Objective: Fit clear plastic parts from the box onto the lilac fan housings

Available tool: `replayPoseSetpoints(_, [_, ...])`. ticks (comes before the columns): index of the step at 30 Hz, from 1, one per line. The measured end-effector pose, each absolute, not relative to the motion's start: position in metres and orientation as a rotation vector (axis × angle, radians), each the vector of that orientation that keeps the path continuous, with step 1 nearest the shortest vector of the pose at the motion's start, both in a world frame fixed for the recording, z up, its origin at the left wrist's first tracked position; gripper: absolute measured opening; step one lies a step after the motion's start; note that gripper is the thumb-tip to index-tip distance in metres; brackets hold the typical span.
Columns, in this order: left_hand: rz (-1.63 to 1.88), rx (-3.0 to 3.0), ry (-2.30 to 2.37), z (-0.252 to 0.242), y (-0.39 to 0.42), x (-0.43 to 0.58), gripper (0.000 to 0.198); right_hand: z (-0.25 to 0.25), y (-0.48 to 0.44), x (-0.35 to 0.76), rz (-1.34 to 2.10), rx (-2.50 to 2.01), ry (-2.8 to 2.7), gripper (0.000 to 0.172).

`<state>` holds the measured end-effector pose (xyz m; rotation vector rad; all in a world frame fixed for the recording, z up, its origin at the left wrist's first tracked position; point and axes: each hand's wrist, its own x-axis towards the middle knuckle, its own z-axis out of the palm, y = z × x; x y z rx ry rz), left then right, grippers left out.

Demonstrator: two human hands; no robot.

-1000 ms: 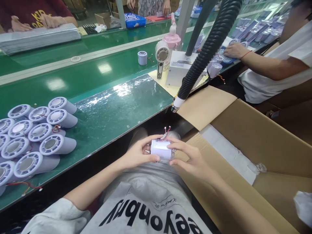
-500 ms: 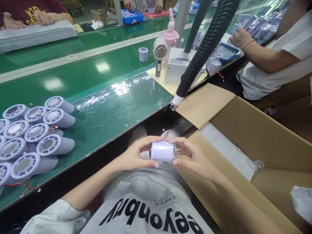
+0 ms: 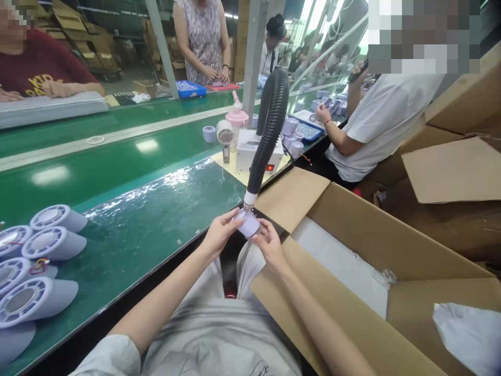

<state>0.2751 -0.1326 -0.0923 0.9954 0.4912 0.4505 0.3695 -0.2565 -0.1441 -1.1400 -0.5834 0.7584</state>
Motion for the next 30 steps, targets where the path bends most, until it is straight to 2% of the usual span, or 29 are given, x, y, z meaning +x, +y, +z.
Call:
replayPoseSetpoints(8, [0.431,1.042,0.505,-0.095,-0.13,0.28,0.052,-0.15,-0.253,0.381,0.764,-1.139,-0.619,0.057])
replayPoseSetpoints(13, [0.313,1.146,0.454,-0.099,-0.134,0.242,0.067,-0.123,-0.285,0.376,0.817,-1.214,-0.815,0.044])
replayPoseSetpoints(17, [0.189,1.405,0.271,-0.095,-0.143,0.208,0.075,-0.093,-0.313,0.367,0.746,-1.409,-1.232,0.037])
replayPoseSetpoints(22, [0.214,1.536,0.177,-0.083,-0.154,0.189,0.073,-0.072,-0.328,0.359,0.677,-1.475,-1.452,0.039])
replayPoseSetpoints(30, [0.172,1.435,0.148,-0.072,-0.157,0.182,0.073,-0.068,-0.332,0.353,0.796,-1.413,-1.336,0.044])
